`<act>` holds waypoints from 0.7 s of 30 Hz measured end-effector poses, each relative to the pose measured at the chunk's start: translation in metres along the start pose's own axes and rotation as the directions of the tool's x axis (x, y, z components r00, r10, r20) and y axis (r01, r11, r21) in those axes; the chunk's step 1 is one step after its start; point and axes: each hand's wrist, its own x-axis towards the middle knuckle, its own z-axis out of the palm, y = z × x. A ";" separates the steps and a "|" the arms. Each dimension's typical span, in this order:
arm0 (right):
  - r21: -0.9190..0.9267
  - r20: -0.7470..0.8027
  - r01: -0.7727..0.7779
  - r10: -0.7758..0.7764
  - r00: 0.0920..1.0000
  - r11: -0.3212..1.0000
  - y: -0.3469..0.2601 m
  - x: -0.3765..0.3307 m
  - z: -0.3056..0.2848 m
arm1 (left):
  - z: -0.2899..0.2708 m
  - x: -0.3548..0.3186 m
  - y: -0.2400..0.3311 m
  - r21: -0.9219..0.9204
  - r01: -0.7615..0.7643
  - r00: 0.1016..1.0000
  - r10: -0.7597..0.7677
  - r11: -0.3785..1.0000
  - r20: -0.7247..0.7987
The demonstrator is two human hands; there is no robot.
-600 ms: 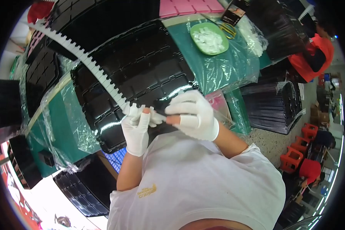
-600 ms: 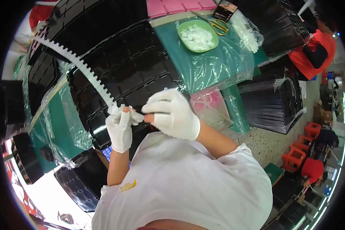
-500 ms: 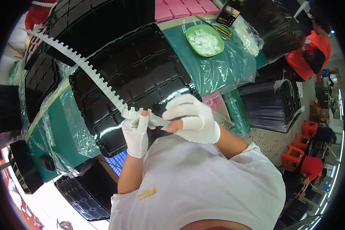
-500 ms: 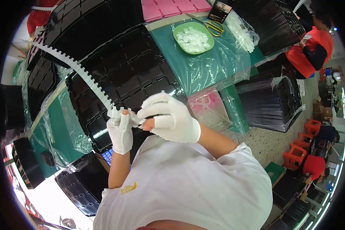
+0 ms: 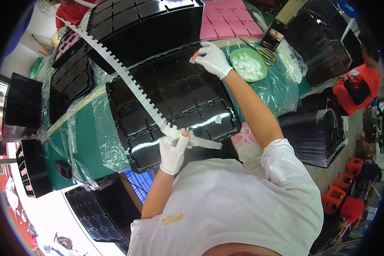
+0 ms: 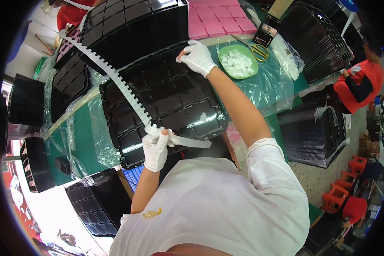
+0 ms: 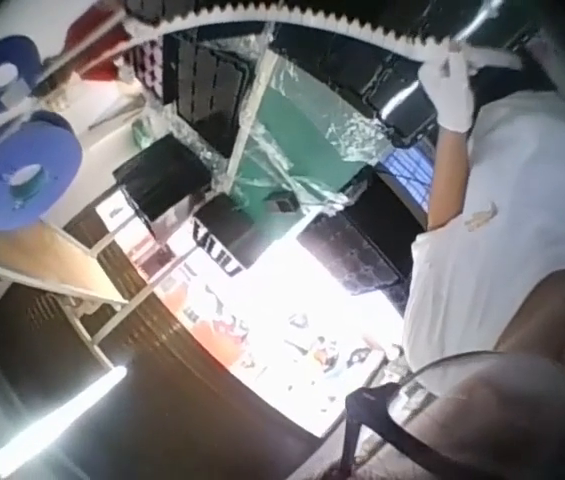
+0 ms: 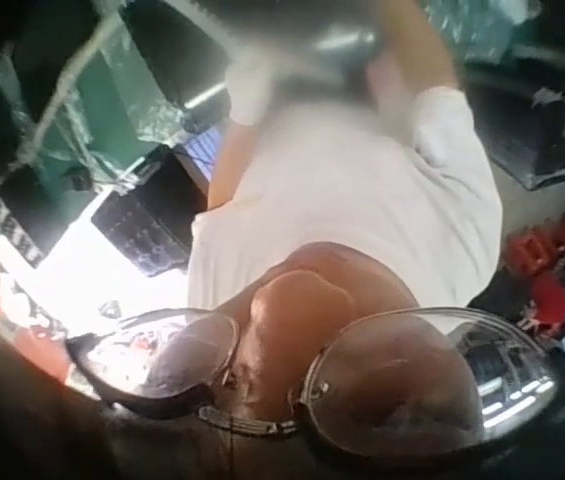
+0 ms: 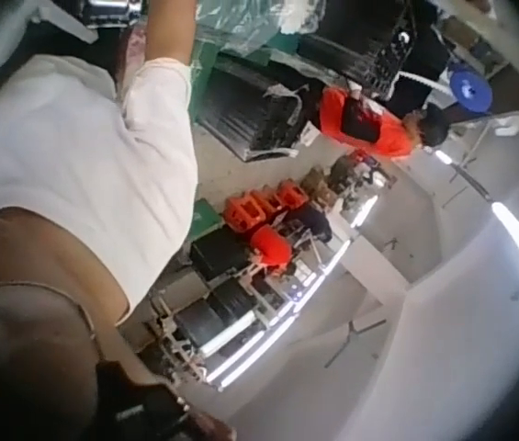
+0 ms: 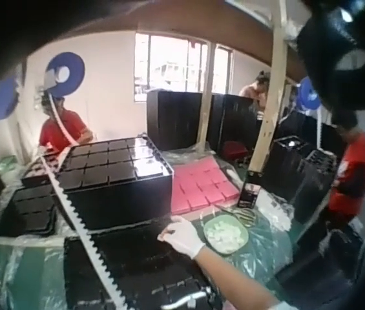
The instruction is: The person assembles plastic toy trays by hand, inserting a pink foam insert into each black plastic tray and securing it with small white plastic pieces and a plastic strip.
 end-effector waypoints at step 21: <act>-0.359 -0.034 0.544 -0.593 0.804 0.758 -0.048 -0.053 -0.022 | 0.000 -0.002 0.006 -0.029 0.015 1.000 -0.015 0.999 0.009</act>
